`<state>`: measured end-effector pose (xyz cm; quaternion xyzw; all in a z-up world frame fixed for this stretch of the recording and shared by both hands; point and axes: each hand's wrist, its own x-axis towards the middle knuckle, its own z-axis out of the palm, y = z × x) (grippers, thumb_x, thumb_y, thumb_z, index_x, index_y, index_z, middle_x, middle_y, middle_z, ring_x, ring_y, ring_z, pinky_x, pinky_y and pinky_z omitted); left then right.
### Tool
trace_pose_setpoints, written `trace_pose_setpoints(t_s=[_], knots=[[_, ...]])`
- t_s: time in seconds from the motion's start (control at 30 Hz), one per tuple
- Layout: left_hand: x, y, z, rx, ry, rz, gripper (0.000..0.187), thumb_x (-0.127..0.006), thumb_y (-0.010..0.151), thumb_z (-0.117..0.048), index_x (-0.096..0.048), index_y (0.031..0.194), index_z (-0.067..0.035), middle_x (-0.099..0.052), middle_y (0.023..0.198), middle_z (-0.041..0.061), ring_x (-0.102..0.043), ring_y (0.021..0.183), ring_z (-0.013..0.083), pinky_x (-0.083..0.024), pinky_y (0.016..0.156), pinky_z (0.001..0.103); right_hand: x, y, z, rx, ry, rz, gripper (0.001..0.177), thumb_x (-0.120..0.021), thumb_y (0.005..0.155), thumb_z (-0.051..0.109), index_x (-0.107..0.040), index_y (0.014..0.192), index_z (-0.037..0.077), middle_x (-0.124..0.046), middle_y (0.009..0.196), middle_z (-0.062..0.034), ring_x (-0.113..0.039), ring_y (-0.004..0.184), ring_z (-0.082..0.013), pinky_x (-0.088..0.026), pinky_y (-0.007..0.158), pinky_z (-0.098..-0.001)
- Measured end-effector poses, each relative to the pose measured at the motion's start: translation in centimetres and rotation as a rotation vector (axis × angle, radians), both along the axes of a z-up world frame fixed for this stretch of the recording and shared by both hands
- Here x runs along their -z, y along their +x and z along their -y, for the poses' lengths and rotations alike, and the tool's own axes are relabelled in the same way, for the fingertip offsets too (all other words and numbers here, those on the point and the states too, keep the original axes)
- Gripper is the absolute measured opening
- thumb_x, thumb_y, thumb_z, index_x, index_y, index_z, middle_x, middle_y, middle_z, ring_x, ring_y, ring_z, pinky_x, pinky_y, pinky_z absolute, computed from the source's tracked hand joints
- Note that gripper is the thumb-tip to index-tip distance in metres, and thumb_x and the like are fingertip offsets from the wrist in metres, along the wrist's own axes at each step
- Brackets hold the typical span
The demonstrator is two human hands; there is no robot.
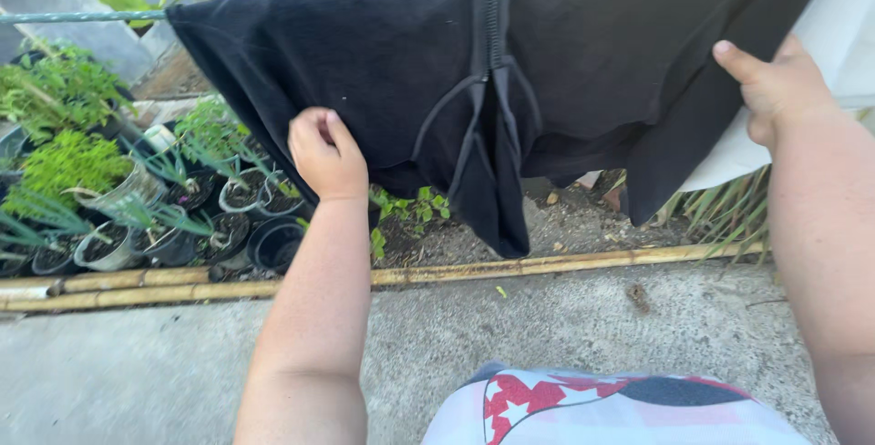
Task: The person picks up a yellow sweatshirt, a white hoodie, and a black zip-up hoodie from a basin on a chair and hangs each one over a clothesline by hand.
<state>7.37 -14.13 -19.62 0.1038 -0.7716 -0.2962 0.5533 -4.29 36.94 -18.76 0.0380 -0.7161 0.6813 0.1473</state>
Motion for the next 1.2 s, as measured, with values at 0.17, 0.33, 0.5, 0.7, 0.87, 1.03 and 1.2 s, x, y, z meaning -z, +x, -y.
trace_pose_setpoints(t_s=[0.17,0.33,0.5,0.7,0.87,1.03,1.2], knots=[[8.7,1.4,4.1,-0.156,-0.156,0.132,0.003,-0.069,0.096,-0.015,-0.069,0.1,-0.015,-0.072,0.122,0.005,-0.064,0.118,0.027,-0.05,0.106,0.04,2.8,1.1,2.1,0.321,0.022,0.316,0.072,-0.074,0.098,0.046,-0.04,0.15,0.011,-0.054,0.145,-0.0131,-0.056,0.128,-0.0289,-0.049,0.095,-0.0487],[11.9,0.0,4.3,-0.269,0.318,0.843,0.048,-0.066,0.095,-0.022,-0.061,0.143,-0.018,-0.051,0.155,0.013,-0.046,0.145,0.0353,-0.041,0.122,0.045,10.6,-0.3,3.2,0.581,0.037,0.168,0.083,-0.077,0.105,0.051,-0.031,0.155,0.003,-0.045,0.152,-0.02,-0.053,0.136,-0.0329,-0.049,0.108,-0.0436],[9.6,-3.5,7.3,0.406,1.452,0.397,0.083,-0.07,0.096,-0.037,-0.025,0.161,-0.01,-0.029,0.166,0.017,-0.032,0.151,0.0357,-0.032,0.121,0.055,12.3,3.0,5.3,0.739,0.464,0.395,0.093,-0.084,0.098,0.046,-0.025,0.155,0.002,-0.034,0.15,-0.0239,-0.045,0.135,-0.0442,-0.043,0.106,-0.0503],[9.6,-2.4,11.2,0.648,1.312,0.586,0.093,-0.076,0.09,-0.022,-0.016,0.16,-0.016,-0.03,0.166,0.012,-0.033,0.15,0.034,-0.03,0.118,0.054,11.1,5.9,8.2,0.34,0.487,0.855,0.054,-0.07,0.098,0.036,-0.058,0.134,-0.003,-0.071,0.117,-0.0146,-0.069,0.102,-0.025,-0.055,0.083,-0.0376],[10.9,-1.2,15.0,0.476,1.56,0.376,0.057,-0.076,0.091,-0.031,-0.056,0.141,-0.014,-0.062,0.141,0.005,-0.063,0.12,0.0229,-0.052,0.099,0.038,13.8,6.5,12.5,-0.178,0.544,0.897,0.052,-0.064,0.101,0.039,-0.066,0.131,-0.003,-0.076,0.113,-0.0169,-0.07,0.098,-0.0221,-0.055,0.083,-0.0336],[5.6,0.0,12.9,1.036,1.722,0.267,0.041,-0.068,0.096,-0.01,-0.054,0.133,0.0,-0.063,0.127,0.017,-0.067,0.109,0.0278,-0.064,0.087,0.036,12.9,8.6,20.3,-0.425,0.334,0.872,0.063,-0.068,0.099,0.032,-0.041,0.153,0.012,-0.075,0.105,-0.0158,-0.071,0.095,-0.026,-0.057,0.084,-0.0398],[-2.7,3.6,12.3,1.093,1.813,0.139,0.047,-0.055,0.088,-0.003,-0.041,0.127,0.018,-0.056,0.123,0.038,-0.066,0.107,0.0506,-0.067,0.079,0.038,13.4,7.5,22.1,-0.18,0.159,0.733,0.035,-0.072,0.097,0.029,-0.058,0.113,0.001,-0.056,0.084,-0.0093,-0.057,0.077,-0.0228,-0.051,0.075,-0.0408]])
